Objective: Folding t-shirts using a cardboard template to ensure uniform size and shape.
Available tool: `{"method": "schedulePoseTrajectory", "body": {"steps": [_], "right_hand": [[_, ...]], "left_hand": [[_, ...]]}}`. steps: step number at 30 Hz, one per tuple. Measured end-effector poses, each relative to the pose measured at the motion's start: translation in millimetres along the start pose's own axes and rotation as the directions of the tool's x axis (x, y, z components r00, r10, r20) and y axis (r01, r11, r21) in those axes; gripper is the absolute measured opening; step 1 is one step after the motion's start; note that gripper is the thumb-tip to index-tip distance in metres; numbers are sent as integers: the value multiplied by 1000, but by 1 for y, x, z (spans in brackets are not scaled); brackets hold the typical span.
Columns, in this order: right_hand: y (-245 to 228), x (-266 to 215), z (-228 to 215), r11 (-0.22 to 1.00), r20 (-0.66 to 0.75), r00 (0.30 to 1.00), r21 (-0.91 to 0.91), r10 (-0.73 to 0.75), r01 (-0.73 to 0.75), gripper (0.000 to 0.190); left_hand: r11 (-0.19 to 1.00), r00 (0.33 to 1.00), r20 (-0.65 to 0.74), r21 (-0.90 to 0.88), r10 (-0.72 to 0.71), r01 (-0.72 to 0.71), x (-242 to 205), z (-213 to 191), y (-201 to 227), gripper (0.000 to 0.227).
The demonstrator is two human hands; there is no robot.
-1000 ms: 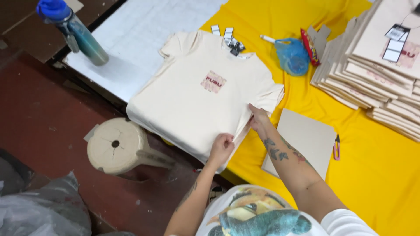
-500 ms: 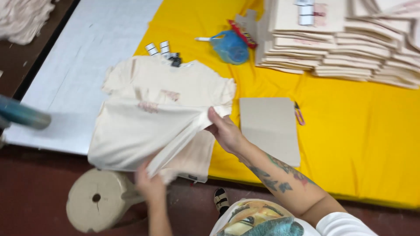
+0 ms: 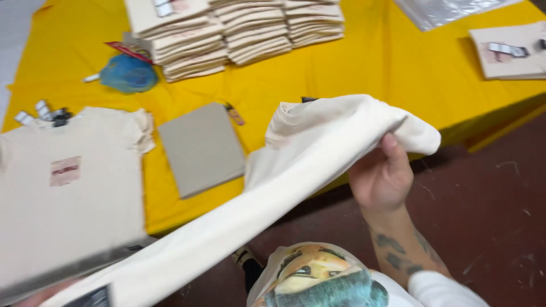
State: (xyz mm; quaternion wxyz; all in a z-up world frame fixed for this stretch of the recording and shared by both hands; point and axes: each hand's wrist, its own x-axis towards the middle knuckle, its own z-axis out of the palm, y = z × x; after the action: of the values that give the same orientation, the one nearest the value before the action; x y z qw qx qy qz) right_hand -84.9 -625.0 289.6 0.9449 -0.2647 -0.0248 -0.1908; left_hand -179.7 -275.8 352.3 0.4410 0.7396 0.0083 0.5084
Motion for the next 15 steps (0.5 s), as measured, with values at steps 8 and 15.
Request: {"method": "schedulePoseTrajectory", "body": {"steps": [8,15], "right_hand": [[-213,-27,-175,993,-269,961,112,59,-30,39],[-270,-18,-207,488,-237,637,-837,-733,250,55]], "left_hand": [[827,972,160,-513,-170,229,-102,92,27,34],[907,898,429,-335,-94,255,-147,139,17,25]]}}
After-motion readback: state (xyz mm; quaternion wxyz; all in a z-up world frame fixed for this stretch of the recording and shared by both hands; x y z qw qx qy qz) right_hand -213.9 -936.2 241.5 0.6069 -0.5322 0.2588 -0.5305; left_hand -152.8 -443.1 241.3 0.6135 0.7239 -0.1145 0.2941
